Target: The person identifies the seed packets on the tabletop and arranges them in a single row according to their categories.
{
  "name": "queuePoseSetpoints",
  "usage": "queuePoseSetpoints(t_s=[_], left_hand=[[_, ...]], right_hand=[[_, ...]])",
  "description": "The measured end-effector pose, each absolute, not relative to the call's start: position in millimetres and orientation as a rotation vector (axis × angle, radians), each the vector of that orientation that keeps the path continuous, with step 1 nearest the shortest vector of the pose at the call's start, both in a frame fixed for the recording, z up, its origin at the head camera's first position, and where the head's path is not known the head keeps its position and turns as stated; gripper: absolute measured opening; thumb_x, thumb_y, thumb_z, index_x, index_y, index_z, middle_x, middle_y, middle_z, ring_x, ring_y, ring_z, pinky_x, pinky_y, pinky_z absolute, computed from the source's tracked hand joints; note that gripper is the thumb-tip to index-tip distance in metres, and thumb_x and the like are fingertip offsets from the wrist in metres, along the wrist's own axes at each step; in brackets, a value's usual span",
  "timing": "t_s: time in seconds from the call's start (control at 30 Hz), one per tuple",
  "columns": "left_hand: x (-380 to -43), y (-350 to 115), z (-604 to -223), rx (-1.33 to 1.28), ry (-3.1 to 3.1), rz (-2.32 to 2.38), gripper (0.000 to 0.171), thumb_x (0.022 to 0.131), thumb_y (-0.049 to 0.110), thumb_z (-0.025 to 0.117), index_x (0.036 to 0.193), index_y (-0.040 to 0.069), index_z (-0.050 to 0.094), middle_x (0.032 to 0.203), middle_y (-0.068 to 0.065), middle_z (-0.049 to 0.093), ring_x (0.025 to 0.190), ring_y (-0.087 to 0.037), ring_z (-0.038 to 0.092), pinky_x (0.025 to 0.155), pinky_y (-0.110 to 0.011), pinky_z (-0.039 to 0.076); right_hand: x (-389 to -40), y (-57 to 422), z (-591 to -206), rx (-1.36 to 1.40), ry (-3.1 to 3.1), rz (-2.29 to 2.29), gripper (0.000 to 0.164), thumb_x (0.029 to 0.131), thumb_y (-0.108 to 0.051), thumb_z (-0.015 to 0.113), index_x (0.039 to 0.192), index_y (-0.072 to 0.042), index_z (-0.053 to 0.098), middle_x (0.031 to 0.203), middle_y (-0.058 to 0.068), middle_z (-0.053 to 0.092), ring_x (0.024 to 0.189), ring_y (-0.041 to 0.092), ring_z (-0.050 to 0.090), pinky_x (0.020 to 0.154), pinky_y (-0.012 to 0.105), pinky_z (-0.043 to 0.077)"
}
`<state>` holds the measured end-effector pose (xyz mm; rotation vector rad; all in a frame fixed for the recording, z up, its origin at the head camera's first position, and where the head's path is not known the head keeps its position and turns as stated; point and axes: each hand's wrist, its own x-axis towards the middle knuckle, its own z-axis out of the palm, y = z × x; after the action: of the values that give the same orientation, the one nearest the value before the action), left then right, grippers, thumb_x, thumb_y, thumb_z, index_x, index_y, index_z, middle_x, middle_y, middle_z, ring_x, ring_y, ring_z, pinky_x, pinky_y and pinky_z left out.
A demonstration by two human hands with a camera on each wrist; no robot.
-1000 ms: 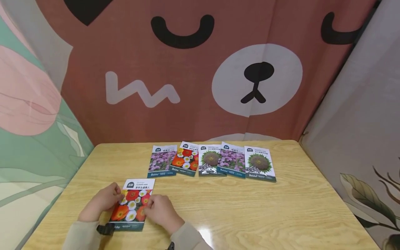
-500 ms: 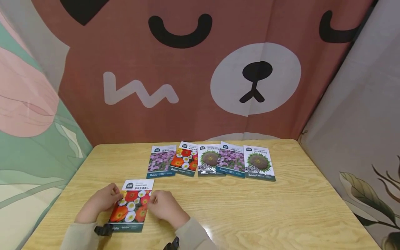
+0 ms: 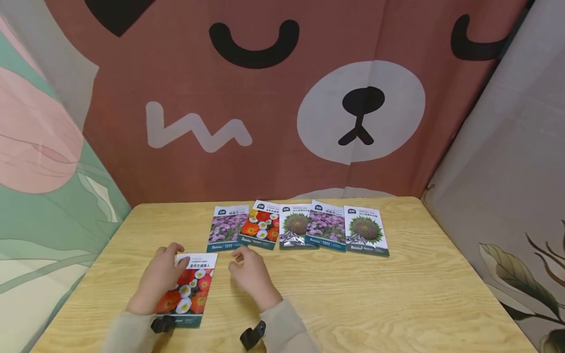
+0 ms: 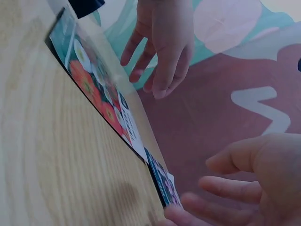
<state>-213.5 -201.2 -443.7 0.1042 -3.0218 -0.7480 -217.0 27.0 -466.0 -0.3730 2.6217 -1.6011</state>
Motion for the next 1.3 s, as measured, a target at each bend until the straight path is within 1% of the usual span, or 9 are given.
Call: queuePoseSetpoints(t_s=[0.1, 0.2, 0.33, 0.43, 0.57, 0.73, 0.87, 1.13, 1.3], left_hand=[[-216.5, -189.3, -446.7, 0.017, -2.987, -0.795, 0.047, 0.098, 0.017, 0.065, 0.135, -0.009, 0.052, 0.132, -0.037, 0.050, 0.103, -0.049, 0.060, 0.090, -0.062, 0.052], [-223.3, -179.8, -447.5, -0.057, -2.954, -0.864, 0.054, 0.098, 0.015, 0.064, 0.142, -0.010, 0.047, 0.141, -0.038, 0.045, 0.120, -0.056, 0.051, 0.097, -0.065, 0.047], [-235.7, -167.4, -444.2, -0.129, -2.908, -0.986, 0.059, 0.099, 0.013, 0.063, 0.149, -0.007, 0.040, 0.148, -0.037, 0.037, 0.127, -0.055, 0.047, 0.099, -0.064, 0.045], [-245.4, -155.9, -442.7, -0.164, -2.898, -1.099, 0.062, 0.100, 0.014, 0.062, 0.153, -0.004, 0.036, 0.152, -0.036, 0.031, 0.130, -0.053, 0.047, 0.101, -0.063, 0.045], [-257.2, -141.5, -444.1, -0.203, -2.887, -1.195, 0.065, 0.100, 0.015, 0.062, 0.156, -0.001, 0.033, 0.155, -0.035, 0.029, 0.134, -0.052, 0.043, 0.107, -0.063, 0.040], [-268.4, -126.6, -443.4, -0.259, -2.878, -1.138, 0.062, 0.098, 0.015, 0.064, 0.150, -0.007, 0.040, 0.151, -0.036, 0.035, 0.134, -0.051, 0.043, 0.111, -0.061, 0.037], [-276.4, -118.5, -444.5, -0.304, -2.878, -1.119, 0.059, 0.096, 0.013, 0.065, 0.145, -0.011, 0.044, 0.147, -0.037, 0.040, 0.134, -0.052, 0.044, 0.111, -0.061, 0.036], [-292.2, -106.9, -456.0, -0.234, -2.836, -1.669, 0.051, 0.102, 0.012, 0.055, 0.148, -0.008, 0.043, 0.149, -0.028, 0.046, 0.135, -0.044, 0.047, 0.108, -0.055, 0.043], [-297.4, -100.6, -456.6, -0.215, -2.862, -1.629, 0.051, 0.102, 0.014, 0.056, 0.148, -0.006, 0.045, 0.149, -0.026, 0.047, 0.134, -0.043, 0.048, 0.106, -0.055, 0.044]], right_hand=[[-220.3, 32.4, -467.5, -0.338, 2.685, -1.618, 0.036, 0.093, -0.007, 0.064, 0.127, 0.005, 0.064, 0.124, 0.023, 0.064, 0.105, 0.038, 0.066, 0.089, 0.050, 0.056], [-223.8, 37.2, -466.2, -0.298, 2.757, -1.630, 0.044, 0.091, -0.007, 0.065, 0.133, 0.007, 0.060, 0.135, 0.029, 0.057, 0.119, 0.046, 0.058, 0.100, 0.058, 0.048], [-228.8, 41.6, -460.8, -0.220, 2.807, -1.633, 0.050, 0.091, -0.007, 0.066, 0.137, 0.009, 0.055, 0.142, 0.033, 0.048, 0.130, 0.051, 0.047, 0.108, 0.062, 0.040], [-234.3, 45.4, -458.3, -0.185, 2.849, -1.606, 0.053, 0.090, -0.007, 0.067, 0.138, 0.011, 0.053, 0.142, 0.036, 0.045, 0.130, 0.052, 0.046, 0.108, 0.062, 0.040], [-243.3, 51.3, -457.8, -0.163, 2.889, -1.549, 0.053, 0.090, -0.006, 0.067, 0.138, 0.013, 0.052, 0.139, 0.036, 0.047, 0.128, 0.052, 0.047, 0.107, 0.061, 0.042], [-253.2, 60.2, -454.8, -0.137, 2.872, -1.520, 0.053, 0.091, -0.005, 0.066, 0.138, 0.015, 0.050, 0.138, 0.035, 0.050, 0.130, 0.049, 0.048, 0.107, 0.059, 0.042], [-259.1, 65.4, -453.9, -0.113, 2.874, -1.511, 0.051, 0.089, -0.003, 0.066, 0.136, 0.016, 0.053, 0.134, 0.034, 0.055, 0.129, 0.047, 0.050, 0.105, 0.057, 0.044], [-263.0, 70.3, -456.5, -0.018, 2.873, -1.498, 0.050, 0.086, -0.002, 0.067, 0.130, 0.018, 0.056, 0.129, 0.034, 0.059, 0.127, 0.048, 0.052, 0.106, 0.056, 0.044], [-265.7, 71.1, -461.7, -0.023, 2.854, -1.510, 0.050, 0.086, -0.002, 0.065, 0.131, 0.018, 0.056, 0.128, 0.032, 0.061, 0.126, 0.044, 0.055, 0.105, 0.053, 0.046]])
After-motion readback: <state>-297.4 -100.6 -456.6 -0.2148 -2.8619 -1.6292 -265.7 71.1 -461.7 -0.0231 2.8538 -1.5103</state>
